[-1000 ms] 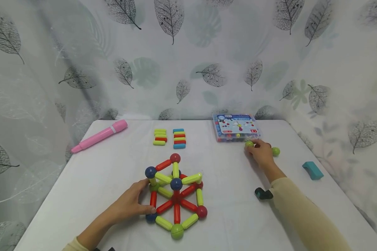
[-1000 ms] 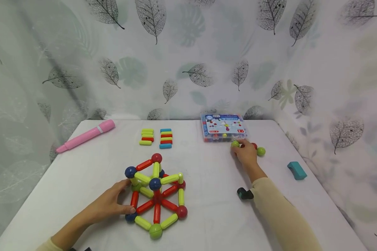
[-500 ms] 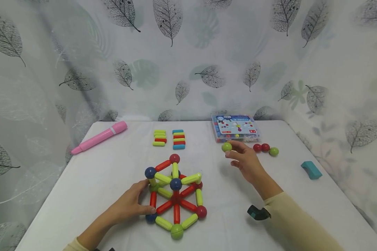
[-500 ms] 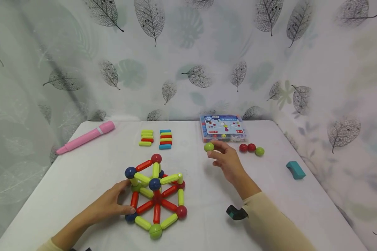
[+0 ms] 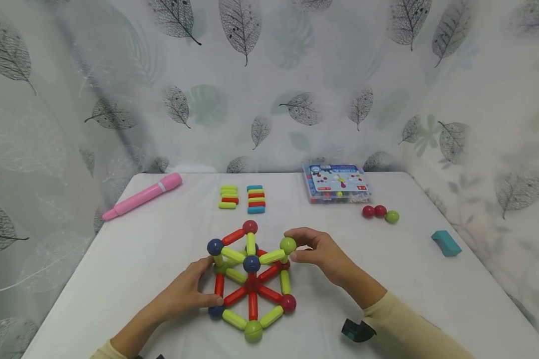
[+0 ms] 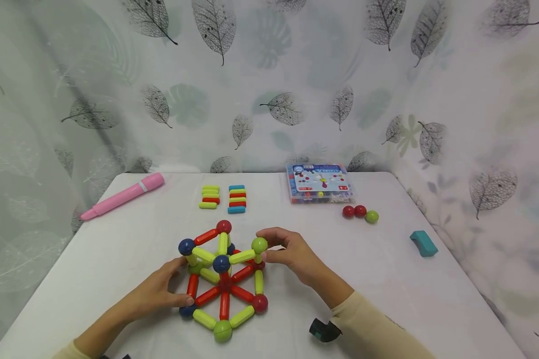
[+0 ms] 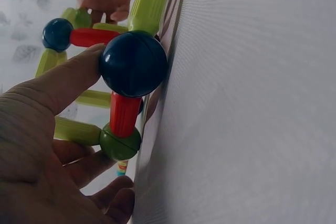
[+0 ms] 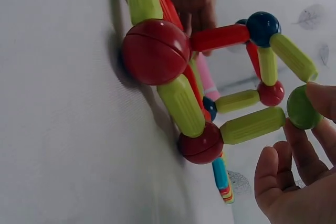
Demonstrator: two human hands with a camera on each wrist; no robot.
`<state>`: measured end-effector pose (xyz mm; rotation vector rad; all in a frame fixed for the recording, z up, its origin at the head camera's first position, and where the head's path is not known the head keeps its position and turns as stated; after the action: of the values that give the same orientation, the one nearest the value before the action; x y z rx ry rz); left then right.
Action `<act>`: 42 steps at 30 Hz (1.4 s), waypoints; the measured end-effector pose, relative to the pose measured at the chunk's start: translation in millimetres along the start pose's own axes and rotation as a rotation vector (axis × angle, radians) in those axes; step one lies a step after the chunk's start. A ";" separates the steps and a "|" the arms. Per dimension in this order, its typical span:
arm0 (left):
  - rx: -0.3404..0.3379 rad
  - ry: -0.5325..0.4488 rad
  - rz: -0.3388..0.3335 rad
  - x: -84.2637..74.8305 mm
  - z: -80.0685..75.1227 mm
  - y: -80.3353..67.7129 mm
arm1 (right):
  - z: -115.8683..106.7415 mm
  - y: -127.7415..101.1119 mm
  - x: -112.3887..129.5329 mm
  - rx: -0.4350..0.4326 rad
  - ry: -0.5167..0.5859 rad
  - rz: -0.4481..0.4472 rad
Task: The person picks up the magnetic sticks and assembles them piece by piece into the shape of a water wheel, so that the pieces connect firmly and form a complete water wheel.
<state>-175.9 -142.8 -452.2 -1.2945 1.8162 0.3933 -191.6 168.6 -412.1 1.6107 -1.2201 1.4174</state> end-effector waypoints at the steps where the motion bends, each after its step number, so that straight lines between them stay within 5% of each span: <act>1: 0.003 -0.001 0.001 0.2 0.4 0.2 | 1.6 0.5 -1.8 0.005 -0.007 0.005; 42: -0.009 0.013 0.008 -0.2 -0.2 0.6 | 12.5 15.1 -0.7 -0.081 0.024 -0.005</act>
<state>-176.5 -142.5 -452.0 -1.2989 1.8323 0.3985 -201.1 152.0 -416.7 1.5375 -1.2426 1.3627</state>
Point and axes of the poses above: each hand's wrist, its own y-axis towards the middle knuckle, its own z-axis out of the palm, x = y × z, the point moved 6 cm from there along y, towards the middle knuckle, and after that the axes turned 1 degree about -y, right-handed, at the moved point
